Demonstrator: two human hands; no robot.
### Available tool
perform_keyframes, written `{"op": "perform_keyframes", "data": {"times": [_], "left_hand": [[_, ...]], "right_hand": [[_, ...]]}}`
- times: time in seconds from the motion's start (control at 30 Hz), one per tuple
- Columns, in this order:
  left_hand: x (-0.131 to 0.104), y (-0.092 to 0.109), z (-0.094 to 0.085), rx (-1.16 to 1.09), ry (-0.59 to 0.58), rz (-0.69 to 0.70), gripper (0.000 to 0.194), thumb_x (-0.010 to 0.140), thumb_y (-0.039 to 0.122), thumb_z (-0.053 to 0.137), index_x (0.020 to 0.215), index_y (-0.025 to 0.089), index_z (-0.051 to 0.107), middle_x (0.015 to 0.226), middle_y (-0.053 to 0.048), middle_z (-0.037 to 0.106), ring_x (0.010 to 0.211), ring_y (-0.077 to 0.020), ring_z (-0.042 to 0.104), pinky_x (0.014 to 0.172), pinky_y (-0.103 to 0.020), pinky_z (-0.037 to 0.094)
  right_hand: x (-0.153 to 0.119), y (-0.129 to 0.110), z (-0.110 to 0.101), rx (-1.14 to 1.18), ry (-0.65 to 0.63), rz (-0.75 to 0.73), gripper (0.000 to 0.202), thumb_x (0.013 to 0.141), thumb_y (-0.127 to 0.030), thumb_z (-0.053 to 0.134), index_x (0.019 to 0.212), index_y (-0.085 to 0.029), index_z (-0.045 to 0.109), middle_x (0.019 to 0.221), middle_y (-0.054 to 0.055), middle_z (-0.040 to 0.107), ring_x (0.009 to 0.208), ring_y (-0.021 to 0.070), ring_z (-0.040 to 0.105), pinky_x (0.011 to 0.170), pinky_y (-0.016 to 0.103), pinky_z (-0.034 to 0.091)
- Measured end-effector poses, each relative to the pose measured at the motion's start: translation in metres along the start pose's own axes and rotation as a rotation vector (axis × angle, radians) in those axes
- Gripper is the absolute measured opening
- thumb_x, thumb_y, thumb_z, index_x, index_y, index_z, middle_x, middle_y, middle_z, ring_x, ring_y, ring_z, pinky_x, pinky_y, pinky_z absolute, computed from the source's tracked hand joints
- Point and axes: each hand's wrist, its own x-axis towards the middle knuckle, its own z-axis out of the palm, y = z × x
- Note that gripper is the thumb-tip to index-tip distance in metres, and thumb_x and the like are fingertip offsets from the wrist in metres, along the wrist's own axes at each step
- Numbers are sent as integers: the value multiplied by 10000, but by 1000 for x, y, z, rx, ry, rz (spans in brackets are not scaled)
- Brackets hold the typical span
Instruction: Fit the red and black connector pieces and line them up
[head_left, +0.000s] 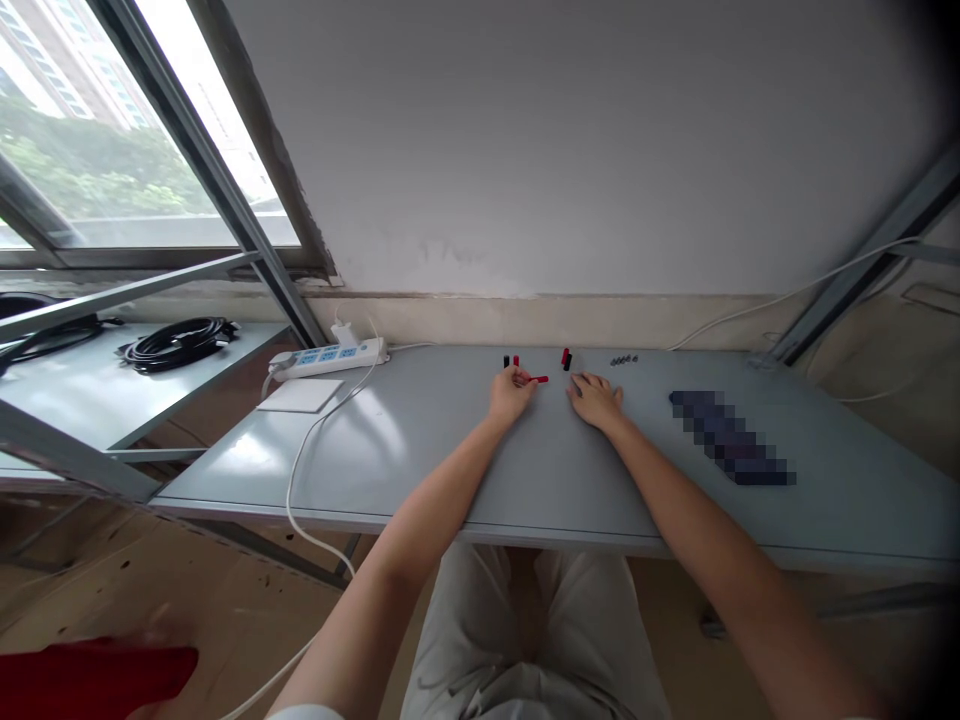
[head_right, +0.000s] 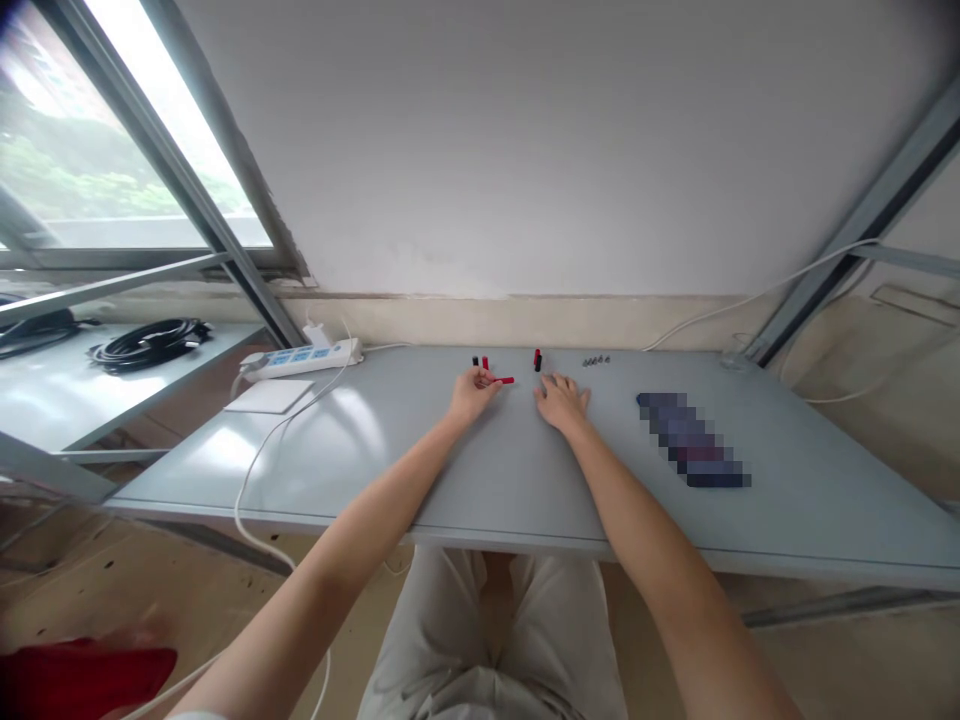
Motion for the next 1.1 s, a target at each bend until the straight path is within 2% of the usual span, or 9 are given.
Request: {"op": "perform_keyframes", "data": {"times": [0.13, 0.23, 0.33, 0.47, 0.67, 0.87, 1.1], "left_hand": [[0, -1, 3, -62, -22, -51, 128, 640, 210, 621, 670, 155, 509, 648, -36, 554, 587, -107, 499, 592, -244, 391], [0, -1, 2, -71, -4, -89, 137, 642, 227, 626, 677, 156, 514, 641, -33, 554, 584, -106, 502, 589, -242, 387], [1, -1, 0, -76, 2, -120, 141, 648, 233, 627, 690, 155, 518, 643, -34, 553, 579, -105, 503, 594, -245, 388], [3, -3, 0, -92, 10, -144, 138, 646, 216, 632, 693, 152, 519, 645, -38, 550, 579, -105, 500, 599, -251, 387], [2, -4, 0, -141, -13, -151, 141, 648, 217, 634, 701, 158, 518, 659, -39, 553, 597, -112, 502, 616, -266, 392], [2, -1, 0, -154, -9, -168, 142, 652, 216, 640, 708, 157, 524, 658, -41, 565, 616, -117, 512, 649, -279, 399], [-1, 7, -3, -267, -67, -163, 130, 657, 217, 640, 708, 147, 543, 690, -49, 601, 600, -97, 509, 668, -266, 402]], "right_hand": [[-5, -4, -1, 30, 62, -50, 408, 847, -351, 283, 1191, -221, 459, 1283, 104, 402, 1165, 273, 319, 919, 552, 200], [-9, -9, -4, 96, 140, -119, 313, 818, -319, 364, 1056, -204, 532, 1141, 114, 507, 1067, 262, 419, 872, 480, 289], [-9, -13, -6, 271, 247, -150, 203, 782, -268, 417, 933, -188, 527, 958, 91, 568, 901, 213, 517, 776, 374, 368], [-5, -11, -5, 614, 332, -129, 147, 775, -263, 413, 886, -191, 476, 807, 54, 576, 710, 159, 544, 658, 298, 401], [2, -8, -2, 1010, 258, -89, 177, 742, -365, 462, 810, -202, 462, 672, 18, 546, 611, 138, 520, 572, 273, 408], [-3, -14, -9, 1172, 136, 27, 219, 690, -400, 529, 756, -198, 476, 635, -6, 537, 495, 88, 454, 494, 236, 371], [-4, -10, -12, 1345, 2, 89, 243, 649, -387, 584, 763, -193, 493, 658, -8, 533, 494, 77, 450, 446, 215, 340]]}}
